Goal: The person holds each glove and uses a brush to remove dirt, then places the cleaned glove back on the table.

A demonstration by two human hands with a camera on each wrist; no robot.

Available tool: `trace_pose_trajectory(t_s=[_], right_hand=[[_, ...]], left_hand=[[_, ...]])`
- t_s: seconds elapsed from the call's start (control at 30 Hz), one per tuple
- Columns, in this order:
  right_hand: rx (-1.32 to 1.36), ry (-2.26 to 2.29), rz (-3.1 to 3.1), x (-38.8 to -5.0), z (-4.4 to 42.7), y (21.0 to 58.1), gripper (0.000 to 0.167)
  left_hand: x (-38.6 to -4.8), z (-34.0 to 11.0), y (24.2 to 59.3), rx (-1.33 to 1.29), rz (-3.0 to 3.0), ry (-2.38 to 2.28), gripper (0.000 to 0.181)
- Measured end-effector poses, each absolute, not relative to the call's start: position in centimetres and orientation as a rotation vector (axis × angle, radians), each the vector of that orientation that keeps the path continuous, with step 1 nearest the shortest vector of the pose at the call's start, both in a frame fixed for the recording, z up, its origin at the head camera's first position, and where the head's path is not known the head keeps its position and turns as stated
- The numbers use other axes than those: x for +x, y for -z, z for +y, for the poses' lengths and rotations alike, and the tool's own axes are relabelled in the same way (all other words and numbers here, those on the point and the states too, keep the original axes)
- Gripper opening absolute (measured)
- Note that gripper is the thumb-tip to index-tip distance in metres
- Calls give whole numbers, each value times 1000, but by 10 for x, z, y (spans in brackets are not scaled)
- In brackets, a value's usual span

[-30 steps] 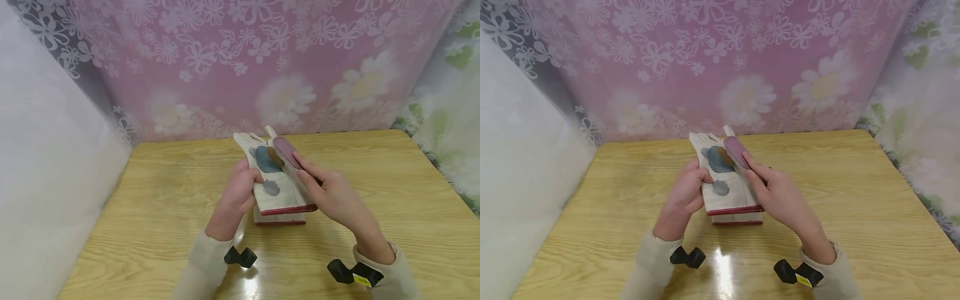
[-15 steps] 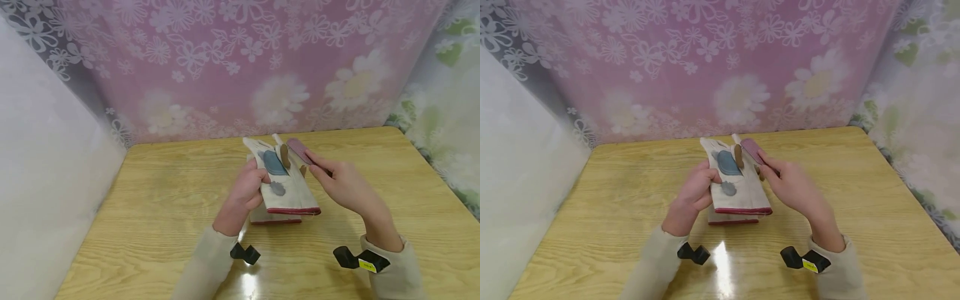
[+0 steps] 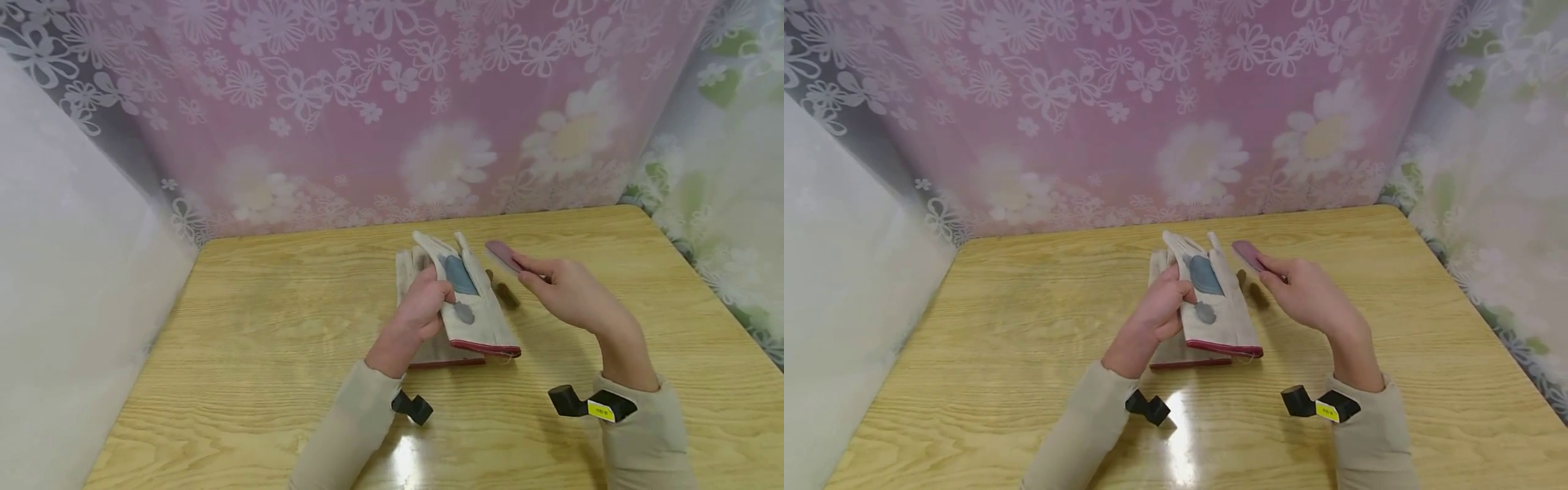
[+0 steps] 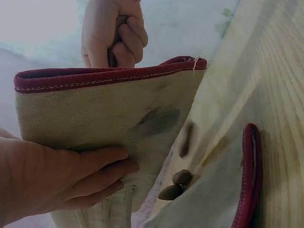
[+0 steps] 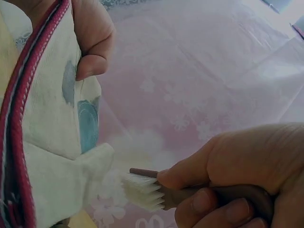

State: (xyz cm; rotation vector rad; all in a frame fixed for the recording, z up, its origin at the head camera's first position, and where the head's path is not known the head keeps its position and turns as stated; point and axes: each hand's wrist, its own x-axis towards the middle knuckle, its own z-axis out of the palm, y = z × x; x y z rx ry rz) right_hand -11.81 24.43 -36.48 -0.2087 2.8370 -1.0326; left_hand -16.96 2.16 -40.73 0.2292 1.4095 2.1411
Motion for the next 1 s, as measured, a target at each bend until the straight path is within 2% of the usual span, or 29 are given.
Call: trace_pose_trajectory(t_s=[0.13, 0.4, 0.7, 0.8, 0.93, 1.0], right_hand=[[-208, 1020, 2811, -128, 257, 378, 52], [60, 1020, 2843, -122, 301, 381, 60], [-159, 1165, 2877, -123, 242, 368, 54], [-145, 1268, 2893, -123, 231, 365, 58], [-41, 1585, 2816, -124, 225, 364, 64], [-8, 1882, 2662, -126, 221, 364, 55]], left_hand=[[-172, 25, 412, 214, 1434, -2151, 72], [-175, 22, 409, 164, 1457, -2174, 82], [-180, -3, 395, 91, 1394, -2242, 70], [-182, -17, 388, 123, 1389, -2276, 67], [-179, -35, 375, 186, 1405, -2337, 57], [-175, -41, 369, 223, 1390, -2365, 51]])
